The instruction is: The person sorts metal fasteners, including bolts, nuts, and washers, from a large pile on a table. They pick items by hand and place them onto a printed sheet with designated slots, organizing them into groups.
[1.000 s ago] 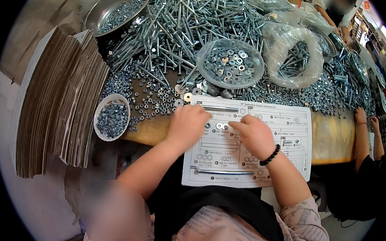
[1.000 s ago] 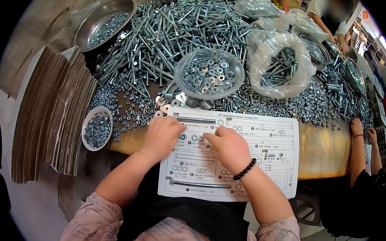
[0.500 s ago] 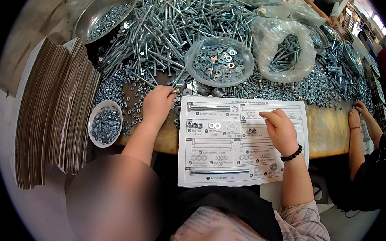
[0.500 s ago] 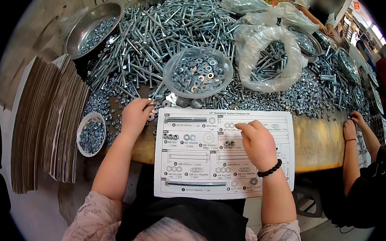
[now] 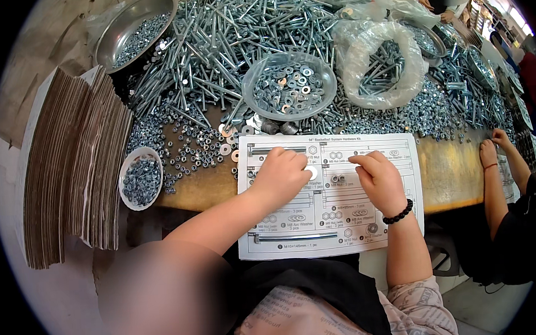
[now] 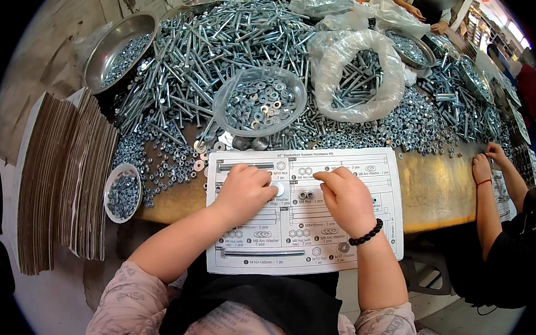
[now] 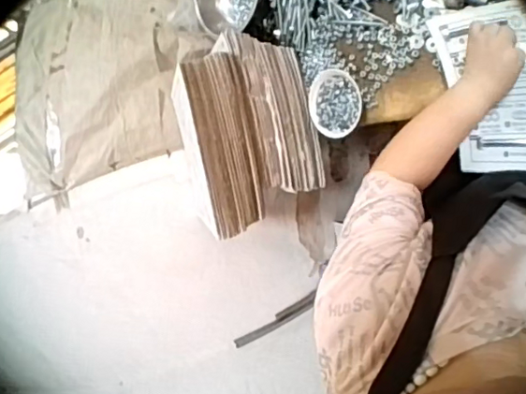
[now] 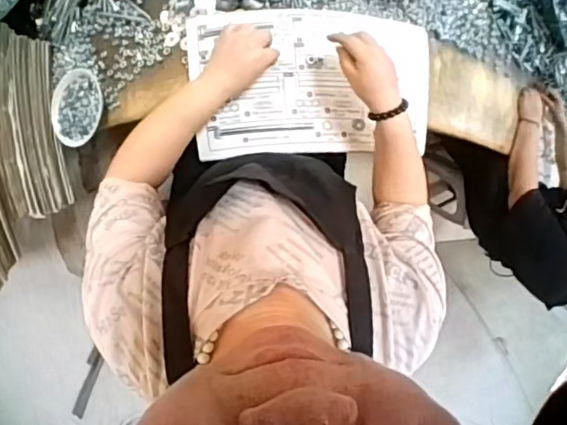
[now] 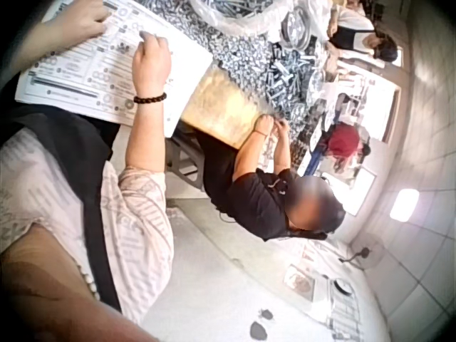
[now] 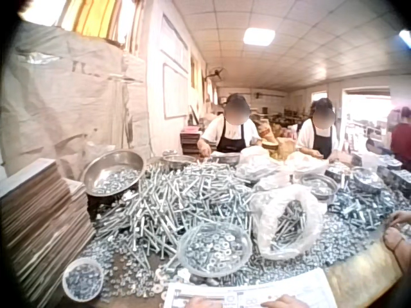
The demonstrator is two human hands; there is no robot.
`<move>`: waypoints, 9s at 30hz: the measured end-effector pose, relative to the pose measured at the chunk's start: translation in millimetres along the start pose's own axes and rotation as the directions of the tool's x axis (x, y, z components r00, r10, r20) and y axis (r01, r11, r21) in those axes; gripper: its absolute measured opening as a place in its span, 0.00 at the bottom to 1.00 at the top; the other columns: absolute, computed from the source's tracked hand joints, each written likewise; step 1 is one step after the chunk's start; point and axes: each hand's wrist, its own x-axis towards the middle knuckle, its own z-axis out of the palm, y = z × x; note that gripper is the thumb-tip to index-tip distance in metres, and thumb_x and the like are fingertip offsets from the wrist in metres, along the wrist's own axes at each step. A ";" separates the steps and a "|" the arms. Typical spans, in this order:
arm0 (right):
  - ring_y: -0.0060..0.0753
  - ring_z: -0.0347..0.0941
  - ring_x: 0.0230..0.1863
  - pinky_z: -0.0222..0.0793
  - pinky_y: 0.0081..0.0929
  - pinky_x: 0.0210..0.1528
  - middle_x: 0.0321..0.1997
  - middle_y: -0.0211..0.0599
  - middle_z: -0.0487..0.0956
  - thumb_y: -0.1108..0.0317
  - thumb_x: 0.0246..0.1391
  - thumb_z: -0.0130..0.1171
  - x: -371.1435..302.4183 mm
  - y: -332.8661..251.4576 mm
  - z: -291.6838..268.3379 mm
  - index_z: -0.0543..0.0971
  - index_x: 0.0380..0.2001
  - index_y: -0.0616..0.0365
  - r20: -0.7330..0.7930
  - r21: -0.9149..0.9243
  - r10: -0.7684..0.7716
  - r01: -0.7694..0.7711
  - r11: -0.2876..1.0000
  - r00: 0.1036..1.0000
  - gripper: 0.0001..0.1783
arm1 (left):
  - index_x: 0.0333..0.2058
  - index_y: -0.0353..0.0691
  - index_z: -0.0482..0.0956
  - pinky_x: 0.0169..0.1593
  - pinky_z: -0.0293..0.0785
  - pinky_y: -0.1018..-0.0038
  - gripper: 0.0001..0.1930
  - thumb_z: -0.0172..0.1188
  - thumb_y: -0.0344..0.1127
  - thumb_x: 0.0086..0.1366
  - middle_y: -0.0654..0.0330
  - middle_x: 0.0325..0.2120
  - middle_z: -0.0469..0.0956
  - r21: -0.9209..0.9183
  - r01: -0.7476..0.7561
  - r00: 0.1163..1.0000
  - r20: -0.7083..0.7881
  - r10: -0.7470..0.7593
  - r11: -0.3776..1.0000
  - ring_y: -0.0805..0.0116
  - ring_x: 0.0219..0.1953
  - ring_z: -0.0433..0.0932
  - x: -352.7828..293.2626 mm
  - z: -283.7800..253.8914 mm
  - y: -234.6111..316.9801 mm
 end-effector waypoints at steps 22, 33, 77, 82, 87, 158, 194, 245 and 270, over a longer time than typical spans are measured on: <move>0.43 0.71 0.32 0.67 0.34 0.34 0.28 0.38 0.73 0.69 0.46 0.55 90.8 35.3 -20.4 0.79 0.32 0.53 0.088 -0.129 -0.120 0.131 0.983 0.989 0.08 | 0.35 0.42 0.77 0.40 0.68 0.66 0.09 0.54 0.32 0.53 0.57 0.29 0.73 -0.197 0.325 0.920 -0.161 -0.357 0.925 0.59 0.36 0.72 4.8 -45.5 -84.4; 0.44 0.69 0.44 0.66 0.36 0.46 0.39 0.41 0.73 0.65 0.48 0.53 244.2 40.3 29.6 0.77 0.39 0.52 0.181 -0.287 -0.069 0.120 0.951 0.981 0.13 | 0.43 0.41 0.71 0.43 0.68 0.64 0.19 0.59 0.33 0.50 0.57 0.34 0.73 0.175 0.362 0.917 -0.244 -0.316 0.916 0.57 0.40 0.72 75.4 -79.9 -213.7; 0.47 0.73 0.39 0.68 0.36 0.41 0.35 0.48 0.78 0.58 0.39 0.50 317.0 14.9 16.1 0.78 0.30 0.60 0.040 -0.330 0.098 -0.079 0.941 0.994 0.18 | 0.32 0.35 0.71 0.38 0.67 0.71 0.06 0.52 0.29 0.56 0.56 0.28 0.71 -0.149 0.315 0.923 -0.183 -0.339 0.937 0.62 0.33 0.70 58.1 -162.5 -164.6; 0.43 0.73 0.28 0.68 0.32 0.33 0.25 0.45 0.77 0.63 0.39 0.51 248.1 6.7 -31.6 0.76 0.26 0.61 0.036 -0.161 -0.070 0.075 0.984 0.997 0.13 | 0.30 0.38 0.72 0.39 0.66 0.72 0.05 0.55 0.26 0.52 0.59 0.29 0.70 -0.472 0.224 0.961 -0.037 -0.273 0.853 0.63 0.34 0.70 10.9 -125.6 -91.0; 0.28 0.67 0.20 0.62 0.23 0.24 0.19 0.37 0.72 0.72 0.40 0.50 139.0 -8.3 -21.6 0.73 0.25 0.61 0.117 0.079 -0.102 0.093 0.993 0.988 0.06 | 0.31 0.38 0.71 0.44 0.66 0.69 0.04 0.55 0.28 0.55 0.58 0.31 0.70 -0.723 0.287 0.951 0.136 -0.278 0.629 0.60 0.39 0.69 -46.2 -68.4 -30.3; 0.44 0.70 0.45 0.67 0.37 0.47 0.42 0.41 0.72 0.67 0.49 0.49 258.4 38.5 31.6 0.77 0.37 0.50 0.085 -0.455 0.099 -0.050 0.889 0.991 0.11 | 0.31 0.45 0.81 0.47 0.59 0.64 0.15 0.62 0.49 0.49 0.60 0.34 0.73 0.233 0.717 0.695 -0.316 -0.646 0.657 0.63 0.42 0.71 97.1 -60.3 -238.6; 0.12 0.63 0.23 0.60 0.12 0.24 0.22 0.25 0.70 0.74 0.48 0.57 114.8 30.6 -50.4 0.71 0.33 0.62 -0.132 0.461 0.195 -0.113 0.880 0.972 0.08 | 0.52 0.34 0.58 0.38 0.73 0.75 0.17 0.42 0.33 0.67 0.60 0.27 0.70 -0.920 -0.006 0.425 -0.357 -0.832 0.392 0.70 0.28 0.73 105.1 -109.2 -182.9; 0.43 0.70 0.34 0.68 0.34 0.36 0.29 0.40 0.74 0.73 0.42 0.58 -56.3 15.0 -18.8 0.71 0.43 0.59 0.184 -0.043 0.221 -0.217 0.975 0.958 0.20 | 0.35 0.44 0.74 0.45 0.63 0.67 0.15 0.63 0.38 0.46 0.61 0.28 0.71 -0.183 0.200 0.974 0.142 -0.176 0.963 0.64 0.31 0.72 21.9 16.5 70.9; 0.42 0.71 0.37 0.67 0.31 0.38 0.33 0.38 0.75 0.71 0.46 0.56 -27.0 190.4 -72.6 0.77 0.32 0.55 -0.329 -0.165 0.353 -0.421 0.892 0.876 0.08 | 0.40 0.43 0.74 0.52 0.57 0.64 0.19 0.62 0.38 0.48 0.62 0.38 0.73 -0.309 0.200 0.979 0.104 -0.176 0.930 0.65 0.42 0.71 15.0 -36.6 48.3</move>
